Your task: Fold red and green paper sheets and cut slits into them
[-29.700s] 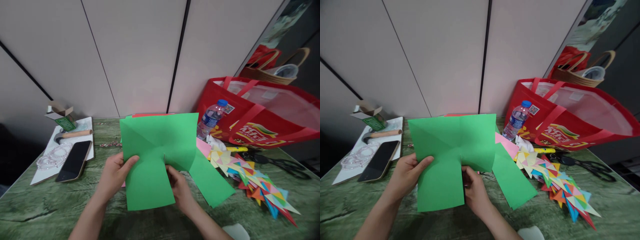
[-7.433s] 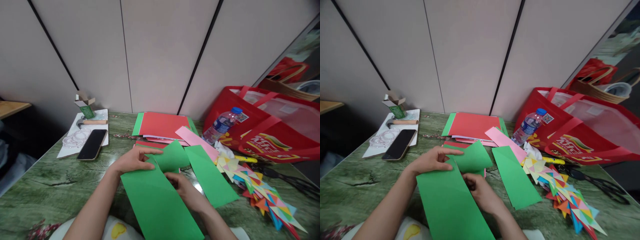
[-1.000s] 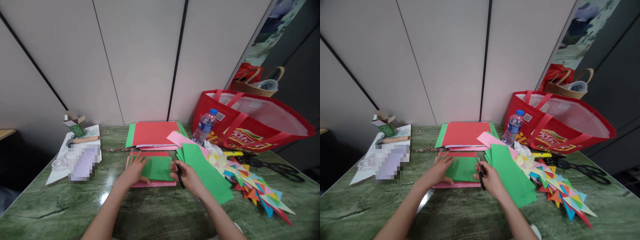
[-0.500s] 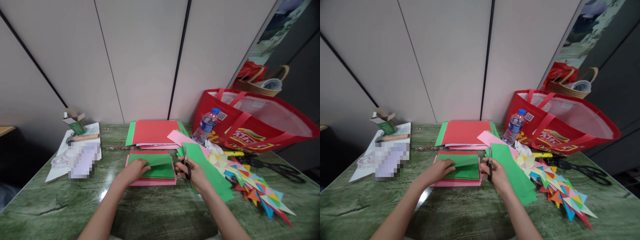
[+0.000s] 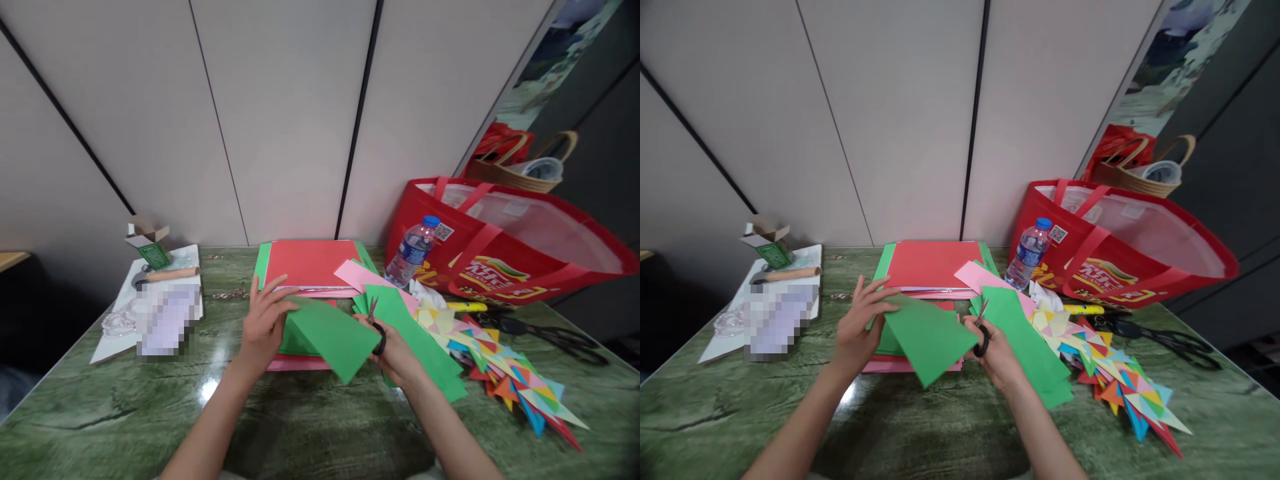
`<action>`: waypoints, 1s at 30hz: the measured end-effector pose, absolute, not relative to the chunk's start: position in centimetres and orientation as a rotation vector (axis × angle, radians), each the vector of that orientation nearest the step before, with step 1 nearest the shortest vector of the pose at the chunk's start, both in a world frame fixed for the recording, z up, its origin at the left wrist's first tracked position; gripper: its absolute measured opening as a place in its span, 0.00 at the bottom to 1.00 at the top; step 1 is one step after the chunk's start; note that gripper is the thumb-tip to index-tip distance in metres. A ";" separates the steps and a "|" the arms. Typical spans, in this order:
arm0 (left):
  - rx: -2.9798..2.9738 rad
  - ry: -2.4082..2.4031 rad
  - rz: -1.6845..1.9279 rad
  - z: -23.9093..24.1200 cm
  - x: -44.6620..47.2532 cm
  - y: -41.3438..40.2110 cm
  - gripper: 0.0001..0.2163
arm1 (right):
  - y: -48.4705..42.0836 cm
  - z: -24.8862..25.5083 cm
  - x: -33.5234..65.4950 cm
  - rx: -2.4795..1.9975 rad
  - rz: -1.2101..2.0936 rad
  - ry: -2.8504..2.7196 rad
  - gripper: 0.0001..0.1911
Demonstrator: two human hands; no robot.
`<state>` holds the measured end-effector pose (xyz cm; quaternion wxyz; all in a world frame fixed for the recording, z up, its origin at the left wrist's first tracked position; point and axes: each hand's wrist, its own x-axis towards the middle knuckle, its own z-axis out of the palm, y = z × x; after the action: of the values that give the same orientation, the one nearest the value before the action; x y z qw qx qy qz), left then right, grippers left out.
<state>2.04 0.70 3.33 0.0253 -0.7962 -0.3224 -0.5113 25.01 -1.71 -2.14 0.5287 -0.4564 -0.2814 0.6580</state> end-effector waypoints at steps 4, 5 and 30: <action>-2.495 -0.917 -1.609 3.5 2.5 0.6 0.15 | -2.3 -1.3 24.6 -0.941 1.711 -0.747 0.20; -2.510 -0.903 -1.613 3.4 2.5 0.6 0.16 | -2.5 -1.1 24.5 -0.906 1.731 -0.767 0.20; -3.092 -2.446 -2.075 1.9 7.0 -3.0 0.52 | -4.3 -0.2 21.9 -1.090 1.205 -1.120 0.19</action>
<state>7.02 -2.96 1.87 -0.6104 -0.5497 -0.4349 -0.3689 21.89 -4.30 -0.20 0.5512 -0.4609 -0.4735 0.5095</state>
